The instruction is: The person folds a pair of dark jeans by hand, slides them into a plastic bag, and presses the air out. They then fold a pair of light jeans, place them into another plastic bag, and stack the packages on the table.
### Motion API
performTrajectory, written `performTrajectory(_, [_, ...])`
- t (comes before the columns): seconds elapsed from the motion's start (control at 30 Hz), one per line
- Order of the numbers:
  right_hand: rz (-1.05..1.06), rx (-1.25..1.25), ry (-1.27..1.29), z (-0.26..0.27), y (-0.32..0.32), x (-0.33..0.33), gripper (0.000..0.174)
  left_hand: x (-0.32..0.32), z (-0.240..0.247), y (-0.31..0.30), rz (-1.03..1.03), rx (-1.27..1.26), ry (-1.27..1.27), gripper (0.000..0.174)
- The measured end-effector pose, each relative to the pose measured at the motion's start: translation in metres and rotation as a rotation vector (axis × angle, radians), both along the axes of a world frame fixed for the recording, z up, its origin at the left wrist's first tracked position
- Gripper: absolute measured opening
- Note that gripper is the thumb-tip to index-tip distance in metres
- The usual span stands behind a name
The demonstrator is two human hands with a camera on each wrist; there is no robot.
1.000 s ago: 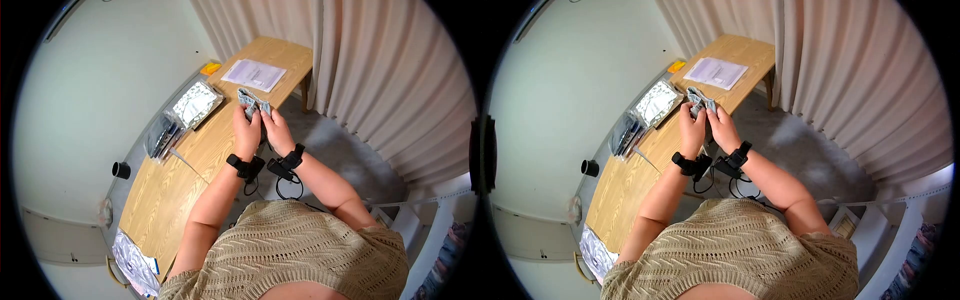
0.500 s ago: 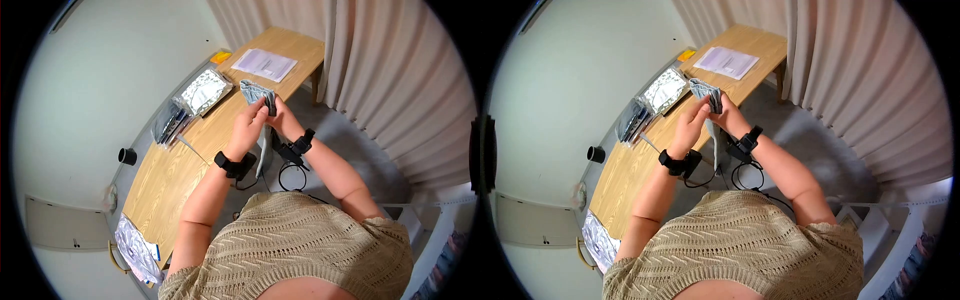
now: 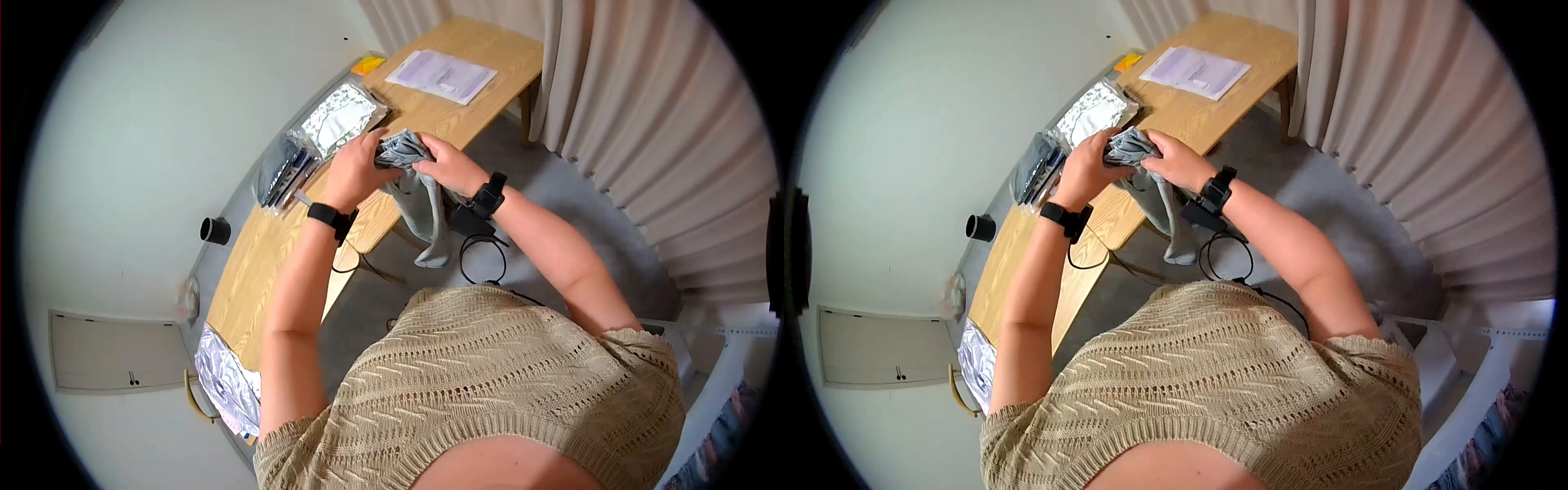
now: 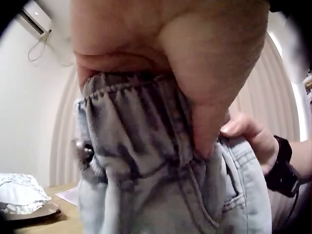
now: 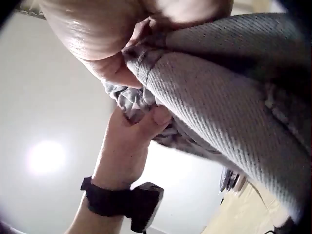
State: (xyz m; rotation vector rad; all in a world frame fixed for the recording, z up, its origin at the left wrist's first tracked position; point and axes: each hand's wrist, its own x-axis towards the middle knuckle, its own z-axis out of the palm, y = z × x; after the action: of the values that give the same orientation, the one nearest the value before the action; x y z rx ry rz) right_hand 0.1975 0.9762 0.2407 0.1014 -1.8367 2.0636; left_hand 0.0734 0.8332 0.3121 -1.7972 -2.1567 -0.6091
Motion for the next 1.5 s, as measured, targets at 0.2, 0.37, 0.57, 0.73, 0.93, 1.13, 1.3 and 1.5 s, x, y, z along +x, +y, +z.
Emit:
performTrajectory(0.2, [-0.133,0.243,-0.034,-0.023,0.015,0.001,0.049,0.012,0.019,-0.01,0.118,-0.035,-0.11,0.035])
performTrajectory(0.37, [-0.217,0.343,-0.194,-0.049,0.02,0.004,0.043,0.017,0.057,-0.026,0.186,-0.09,-0.126,0.045])
performTrajectory(0.57, [-0.11,0.394,-0.32,-0.077,0.012,0.005,0.046,0.007,0.078,-0.062,0.143,0.05,-0.156,0.035])
performTrajectory(0.73, [-0.104,0.394,-0.291,-0.112,0.01,0.0,0.053,0.001,0.099,-0.111,0.204,0.168,-0.364,0.029])
performTrajectory(0.93, [0.056,0.371,-0.328,-0.146,-0.002,-0.024,0.04,-0.019,0.097,-0.194,0.259,0.439,-0.651,0.022])
performTrajectory(1.13, [-0.01,0.629,-0.351,-0.126,-0.04,-0.069,0.006,-0.046,0.068,-0.288,0.502,0.556,-0.662,0.026])
performTrajectory(1.3, [-0.013,0.587,-0.413,-0.104,-0.054,-0.133,0.007,-0.062,0.028,-0.376,0.839,0.683,-0.781,0.025])
performTrajectory(1.5, [0.147,0.872,-0.369,-0.075,-0.107,-0.231,0.025,-0.083,-0.045,-0.478,1.161,0.735,-1.039,0.031])
